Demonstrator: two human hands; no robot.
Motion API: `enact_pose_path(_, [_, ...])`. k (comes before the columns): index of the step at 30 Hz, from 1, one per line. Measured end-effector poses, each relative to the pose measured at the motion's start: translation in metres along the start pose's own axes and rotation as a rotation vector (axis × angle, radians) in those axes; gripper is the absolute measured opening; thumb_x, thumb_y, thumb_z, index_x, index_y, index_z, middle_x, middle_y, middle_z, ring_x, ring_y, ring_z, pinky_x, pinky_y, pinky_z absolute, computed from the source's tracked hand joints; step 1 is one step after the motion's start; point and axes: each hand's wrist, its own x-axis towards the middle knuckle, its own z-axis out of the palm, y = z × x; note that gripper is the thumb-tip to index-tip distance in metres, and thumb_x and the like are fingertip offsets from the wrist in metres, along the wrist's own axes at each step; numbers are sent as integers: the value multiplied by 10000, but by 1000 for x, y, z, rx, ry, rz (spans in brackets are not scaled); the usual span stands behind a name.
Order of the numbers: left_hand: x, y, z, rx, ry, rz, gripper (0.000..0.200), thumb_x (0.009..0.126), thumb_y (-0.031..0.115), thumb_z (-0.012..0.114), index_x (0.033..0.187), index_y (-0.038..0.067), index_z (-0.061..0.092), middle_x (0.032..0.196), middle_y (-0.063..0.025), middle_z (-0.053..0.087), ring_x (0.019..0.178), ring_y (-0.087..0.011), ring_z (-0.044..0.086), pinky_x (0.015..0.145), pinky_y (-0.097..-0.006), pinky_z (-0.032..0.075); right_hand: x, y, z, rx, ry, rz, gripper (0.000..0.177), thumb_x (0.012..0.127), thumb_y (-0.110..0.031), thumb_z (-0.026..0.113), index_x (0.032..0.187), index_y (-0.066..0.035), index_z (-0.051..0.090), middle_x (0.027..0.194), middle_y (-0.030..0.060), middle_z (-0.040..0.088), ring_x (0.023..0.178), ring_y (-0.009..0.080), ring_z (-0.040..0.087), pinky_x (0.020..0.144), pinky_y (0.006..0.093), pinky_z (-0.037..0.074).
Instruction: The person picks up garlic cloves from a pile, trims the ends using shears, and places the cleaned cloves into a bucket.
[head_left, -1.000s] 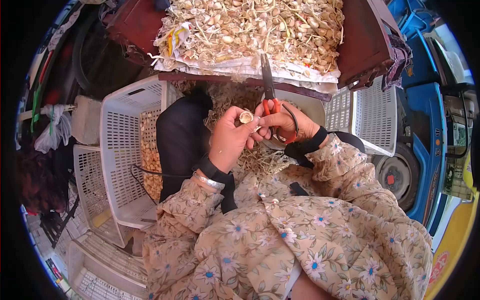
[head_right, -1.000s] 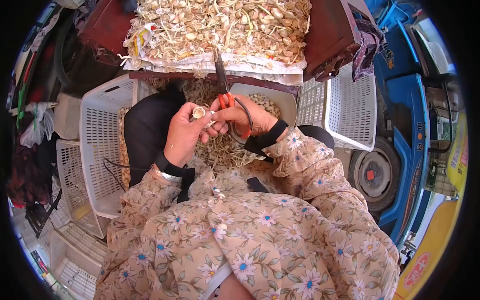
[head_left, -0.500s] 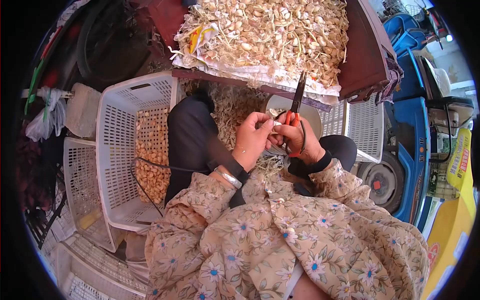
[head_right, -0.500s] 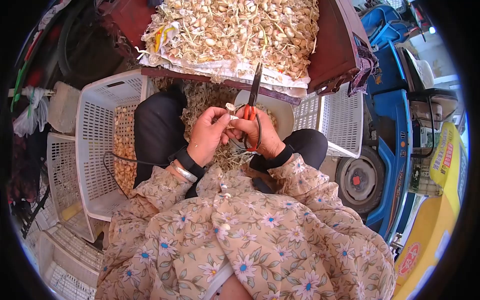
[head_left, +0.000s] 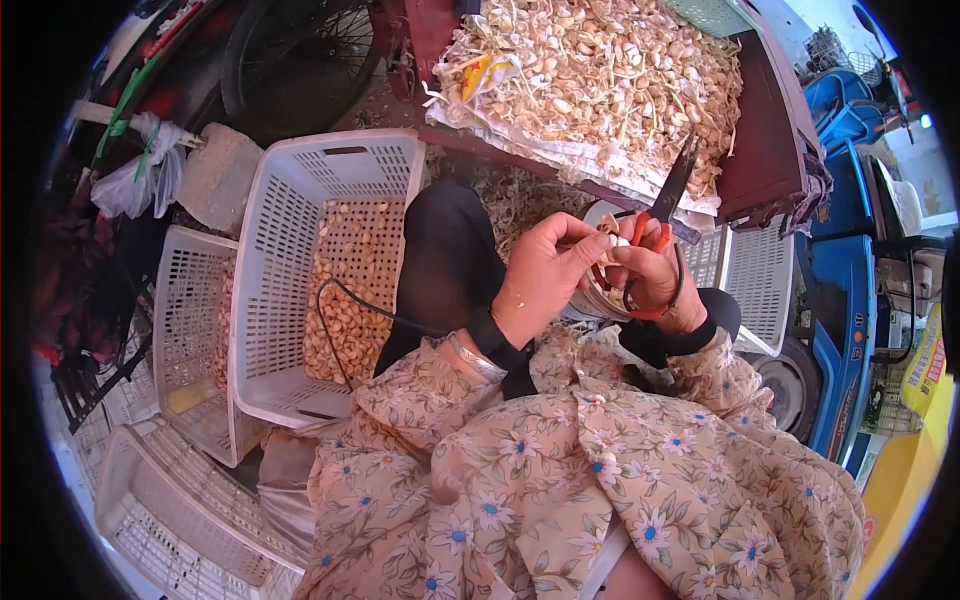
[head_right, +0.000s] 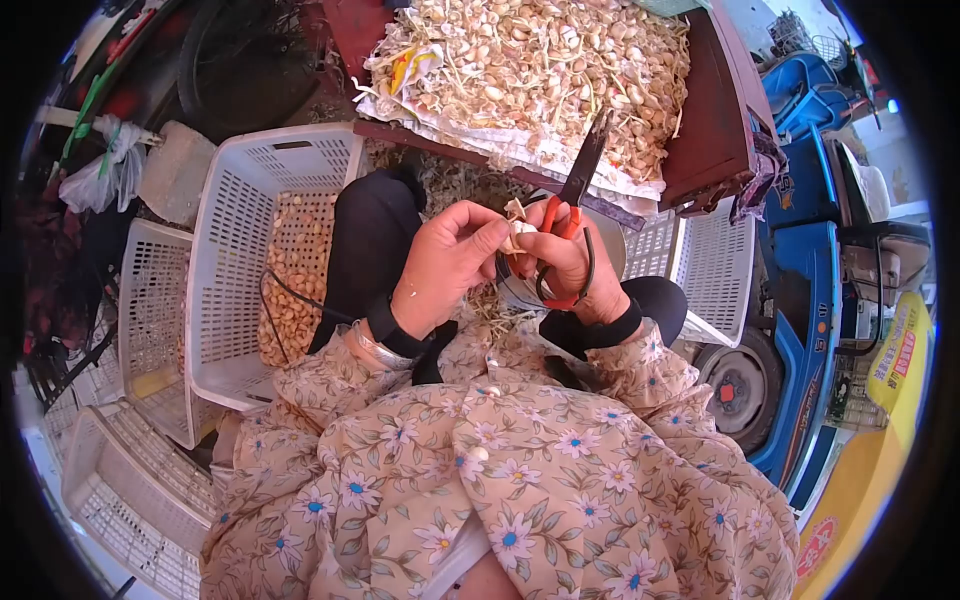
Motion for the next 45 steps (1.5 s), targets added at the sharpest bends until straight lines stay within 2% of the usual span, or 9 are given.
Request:
enact_pose_path(4, [1, -11, -19, 347, 88, 39, 179, 863, 183, 579, 871, 5, 589, 692, 7, 538, 546, -44, 502, 466, -193, 390, 3, -5, -5, -36, 65, -149, 149, 764, -90, 584, 849, 4, 504, 688, 62, 548, 541, 113, 499, 537, 234, 398])
enact_pose_path(8, [5, -25, -36, 1189, -55, 634, 183, 834, 120, 582, 965, -7, 590, 712, -16, 564, 558, -83, 560, 489, -220, 439, -4, -15, -18, -110, 63, -185, 138, 769, -81, 590, 842, 0, 504, 737, 64, 550, 550, 104, 501, 541, 227, 402])
enact_pose_path(12, [-3, 12, -8, 296, -318, -216, 282, 849, 132, 583, 1088, -7, 526, 788, -53, 607, 623, -86, 590, 484, -211, 451, -20, -22, -13, -225, 17, -115, 134, 758, -53, 622, 816, -17, 506, 812, 49, 553, 578, 85, 515, 537, 212, 403])
enact_pose_path(16, [-2, -1, 0, 83, -288, -209, 202, 866, 157, 577, 999, 10, 538, 785, -47, 606, 594, -86, 580, 466, -196, 435, -28, -15, -17, -292, -41, -27, 133, 755, -19, 637, 796, -30, 510, 799, 12, 545, 606, 60, 511, 523, 195, 400])
enact_pose_path(26, [-10, -3, 1, 52, -360, -241, 87, 874, 100, 552, 886, 48, 484, 708, -13, 554, 539, -71, 548, 421, -178, 400, -43, -4, -14, -197, -71, 44, 132, 759, -52, 640, 797, -13, 520, 742, 26, 553, 567, 77, 532, 519, 205, 431])
enact_pose_path(33, [-7, -11, -15, -292, -62, -116, 52, 882, 79, 525, 919, 70, 489, 830, -71, 572, 586, -43, 474, 509, -141, 394, -41, 18, -8, -28, -35, -66, 135, 770, -66, 639, 803, -21, 516, 689, 40, 570, 531, 99, 549, 497, 225, 443])
enact_pose_path(35, [-12, 2, -21, -257, -88, -201, 92, 846, 28, 521, 934, 47, 501, 826, -77, 579, 626, -73, 533, 521, -172, 420, -40, 11, -1, 48, 22, -46, 159, 764, -82, 646, 830, -12, 519, 694, 50, 579, 528, 105, 555, 498, 225, 442])
enact_pose_path(37, [3, -27, 17, -215, -94, -285, 168, 838, 28, 500, 1006, 24, 499, 838, -77, 570, 620, -92, 536, 506, -182, 419, -41, 7, -51, 71, 33, -23, 122, 771, -85, 633, 805, -20, 536, 675, 36, 574, 568, 95, 559, 519, 222, 436])
enact_pose_path(45, [6, -44, 25, -109, -172, -326, 282, 873, 84, 428, 1136, -3, 479, 897, -68, 571, 678, -103, 548, 519, -203, 438, -36, 1, -61, -302, -137, -1, 142, 755, -115, 663, 778, 7, 593, 646, 43, 602, 573, 98, 584, 526, 210, 467])
